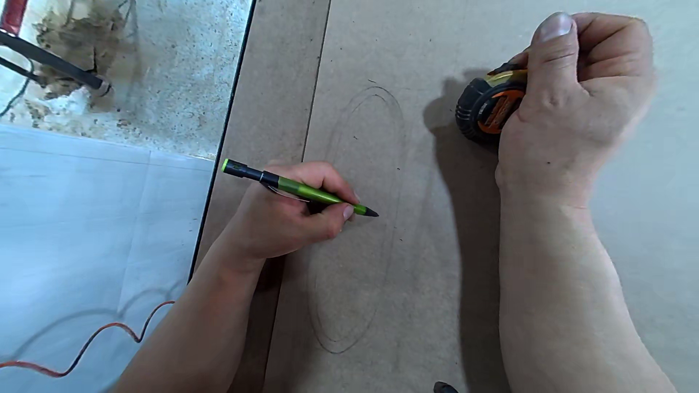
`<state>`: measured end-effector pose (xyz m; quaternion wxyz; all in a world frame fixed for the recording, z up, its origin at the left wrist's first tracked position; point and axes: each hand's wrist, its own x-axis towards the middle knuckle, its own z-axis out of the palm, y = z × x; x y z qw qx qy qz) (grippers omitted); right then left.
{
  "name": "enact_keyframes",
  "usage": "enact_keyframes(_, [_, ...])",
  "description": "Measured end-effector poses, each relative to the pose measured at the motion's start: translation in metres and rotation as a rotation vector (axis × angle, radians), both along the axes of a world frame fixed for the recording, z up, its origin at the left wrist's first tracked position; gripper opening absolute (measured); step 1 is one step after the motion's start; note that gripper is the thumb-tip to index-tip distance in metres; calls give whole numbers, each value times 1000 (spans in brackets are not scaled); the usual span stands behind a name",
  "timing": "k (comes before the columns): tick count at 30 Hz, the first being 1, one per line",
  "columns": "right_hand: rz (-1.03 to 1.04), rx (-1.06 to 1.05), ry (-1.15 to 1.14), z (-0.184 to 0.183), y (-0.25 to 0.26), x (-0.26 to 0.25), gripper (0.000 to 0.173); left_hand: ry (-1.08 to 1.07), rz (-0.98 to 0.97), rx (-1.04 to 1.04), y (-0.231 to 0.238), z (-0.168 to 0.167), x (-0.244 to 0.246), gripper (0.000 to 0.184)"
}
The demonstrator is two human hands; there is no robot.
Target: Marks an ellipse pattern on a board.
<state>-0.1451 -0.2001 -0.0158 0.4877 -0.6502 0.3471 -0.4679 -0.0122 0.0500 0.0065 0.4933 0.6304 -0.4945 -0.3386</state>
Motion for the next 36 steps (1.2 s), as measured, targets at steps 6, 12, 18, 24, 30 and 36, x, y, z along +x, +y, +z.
enact_keyframes(6, [3, 3, -8, 1, 1, 0, 10, 1, -13, 9, 0, 1, 1, 7])
enact_keyframes(12, [-6, 7, 4, 1, 2, 0, 9, 10, 59, 8, -1, 1, -3, 8])
enact_keyframes(18, [-3, 24, 6, 2, 3, 0, 10, 45, 43, 32, -9, 2, 6, 8])
enact_keyframes(24, [-10, 16, 21, 1, 2, -1, 11, 26, -103, -7, -24, 0, 22, 4])
enact_keyframes(30, [8, 1, 18, 1, 1, 1, 11, -14, -167, -28, -21, 1, 24, 5])
enact_keyframes(36, [4, 2, 4, 0, 1, 1, 10, -26, -79, -15, -21, -1, 20, 6])
